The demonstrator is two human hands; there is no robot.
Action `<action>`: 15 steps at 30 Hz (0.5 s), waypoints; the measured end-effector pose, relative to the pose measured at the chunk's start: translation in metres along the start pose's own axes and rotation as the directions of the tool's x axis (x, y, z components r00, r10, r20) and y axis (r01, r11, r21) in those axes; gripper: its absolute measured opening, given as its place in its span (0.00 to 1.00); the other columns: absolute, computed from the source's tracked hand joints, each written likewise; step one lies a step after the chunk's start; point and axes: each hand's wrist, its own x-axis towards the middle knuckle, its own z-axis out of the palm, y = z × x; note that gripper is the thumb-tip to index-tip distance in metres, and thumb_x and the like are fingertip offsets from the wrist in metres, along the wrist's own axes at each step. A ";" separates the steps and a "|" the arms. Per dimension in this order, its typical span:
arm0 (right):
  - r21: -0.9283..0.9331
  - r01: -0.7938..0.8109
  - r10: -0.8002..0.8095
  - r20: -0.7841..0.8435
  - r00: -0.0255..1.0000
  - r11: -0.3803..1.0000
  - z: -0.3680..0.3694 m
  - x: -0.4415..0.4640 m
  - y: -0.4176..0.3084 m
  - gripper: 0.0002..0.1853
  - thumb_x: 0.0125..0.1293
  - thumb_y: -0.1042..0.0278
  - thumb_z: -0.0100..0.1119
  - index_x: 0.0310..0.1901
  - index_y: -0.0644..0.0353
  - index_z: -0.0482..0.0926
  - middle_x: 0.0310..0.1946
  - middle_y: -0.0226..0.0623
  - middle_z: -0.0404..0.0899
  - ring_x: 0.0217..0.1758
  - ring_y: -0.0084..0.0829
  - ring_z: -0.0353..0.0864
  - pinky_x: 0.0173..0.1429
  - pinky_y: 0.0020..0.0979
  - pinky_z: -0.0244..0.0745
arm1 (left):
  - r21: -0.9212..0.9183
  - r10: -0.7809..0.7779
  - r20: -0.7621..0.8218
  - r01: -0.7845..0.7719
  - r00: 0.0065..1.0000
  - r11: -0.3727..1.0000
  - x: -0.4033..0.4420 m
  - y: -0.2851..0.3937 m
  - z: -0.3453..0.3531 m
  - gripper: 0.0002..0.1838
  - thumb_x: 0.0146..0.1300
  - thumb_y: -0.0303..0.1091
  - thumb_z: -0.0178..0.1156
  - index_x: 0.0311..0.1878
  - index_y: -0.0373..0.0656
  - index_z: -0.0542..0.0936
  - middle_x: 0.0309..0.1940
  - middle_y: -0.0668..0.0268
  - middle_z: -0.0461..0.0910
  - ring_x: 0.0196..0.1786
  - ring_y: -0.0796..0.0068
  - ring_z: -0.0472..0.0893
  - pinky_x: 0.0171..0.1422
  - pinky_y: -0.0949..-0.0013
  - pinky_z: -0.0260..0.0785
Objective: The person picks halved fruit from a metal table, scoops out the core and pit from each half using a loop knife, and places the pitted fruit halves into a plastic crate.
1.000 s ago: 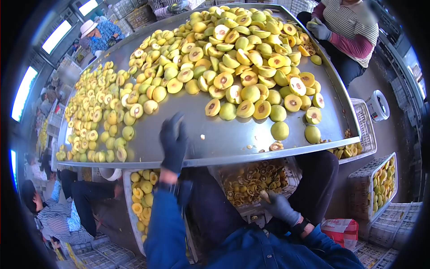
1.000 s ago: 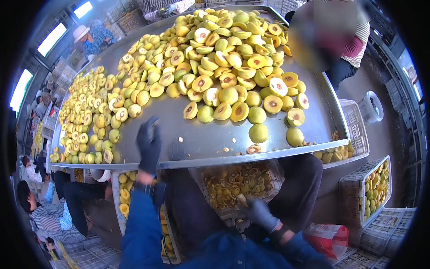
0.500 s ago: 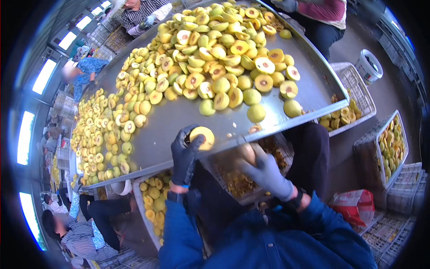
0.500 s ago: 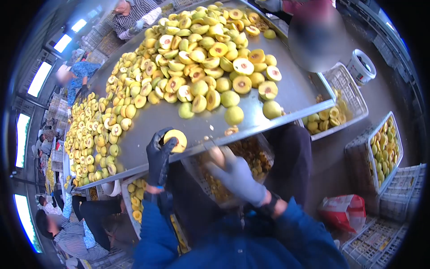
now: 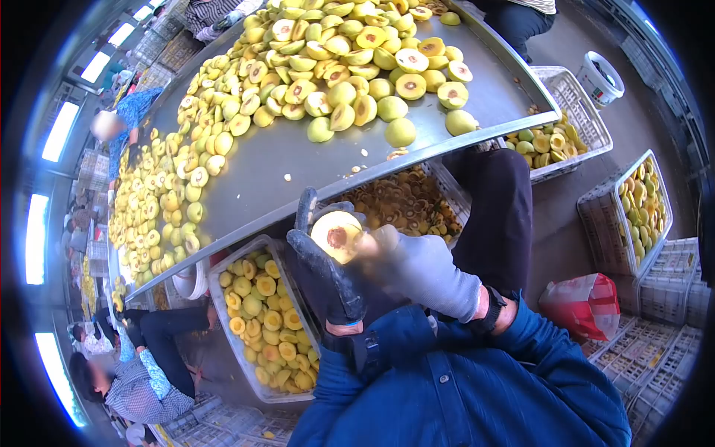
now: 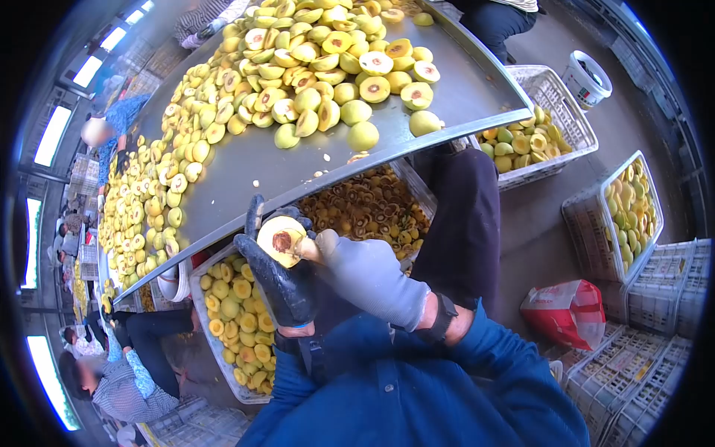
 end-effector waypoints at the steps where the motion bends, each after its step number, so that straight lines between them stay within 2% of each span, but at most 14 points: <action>1: -0.010 -0.001 0.001 0.005 1.000 1.000 -0.001 -0.001 0.000 0.13 0.69 0.56 0.58 0.35 0.56 0.69 0.18 0.39 0.77 0.20 0.42 0.81 0.22 0.41 0.73 | 0.034 0.027 0.017 -0.028 0.999 0.999 -0.002 0.001 0.001 0.40 0.76 0.62 0.32 0.69 0.32 0.65 0.41 0.59 0.81 0.43 0.73 0.79 0.53 0.71 0.73; 3: -0.024 -0.001 0.001 0.017 1.000 1.000 -0.003 -0.005 0.000 0.14 0.70 0.56 0.56 0.35 0.56 0.69 0.18 0.40 0.77 0.20 0.43 0.81 0.22 0.40 0.74 | 0.103 0.081 0.050 -0.086 0.995 0.991 -0.005 0.002 -0.001 0.40 0.76 0.62 0.32 0.67 0.31 0.67 0.40 0.59 0.81 0.42 0.73 0.79 0.52 0.71 0.73; 6: -0.052 -0.033 0.038 0.083 0.996 0.998 -0.005 -0.010 -0.002 0.14 0.71 0.56 0.54 0.34 0.57 0.68 0.17 0.41 0.77 0.21 0.43 0.81 0.23 0.40 0.74 | 0.129 0.101 0.020 -0.103 0.995 0.986 -0.010 0.007 0.004 0.39 0.77 0.61 0.32 0.65 0.30 0.70 0.40 0.60 0.81 0.41 0.74 0.79 0.52 0.72 0.72; 9: -0.107 0.011 -0.002 0.086 0.996 0.994 0.004 -0.015 0.003 0.14 0.71 0.57 0.52 0.35 0.58 0.68 0.17 0.41 0.76 0.21 0.45 0.81 0.23 0.42 0.74 | 0.072 0.040 0.002 -0.040 0.999 0.997 -0.015 0.012 0.008 0.39 0.77 0.61 0.32 0.65 0.30 0.70 0.40 0.60 0.81 0.41 0.75 0.79 0.51 0.71 0.72; 12: -0.017 -0.041 0.042 0.085 0.995 0.999 0.004 -0.018 -0.003 0.13 0.71 0.58 0.52 0.36 0.59 0.67 0.16 0.41 0.76 0.20 0.46 0.80 0.23 0.44 0.72 | 0.063 0.070 0.017 -0.071 0.997 0.996 -0.018 0.010 0.008 0.39 0.77 0.61 0.32 0.64 0.31 0.71 0.39 0.61 0.81 0.40 0.75 0.79 0.51 0.71 0.72; 15: 0.022 -0.061 0.057 0.130 0.990 0.998 -0.001 -0.018 -0.008 0.13 0.72 0.59 0.51 0.36 0.59 0.67 0.17 0.42 0.76 0.22 0.48 0.80 0.24 0.45 0.72 | 0.175 0.154 -0.008 -0.150 0.988 0.973 -0.019 0.017 0.010 0.37 0.78 0.58 0.33 0.62 0.31 0.73 0.40 0.61 0.81 0.42 0.73 0.79 0.51 0.69 0.72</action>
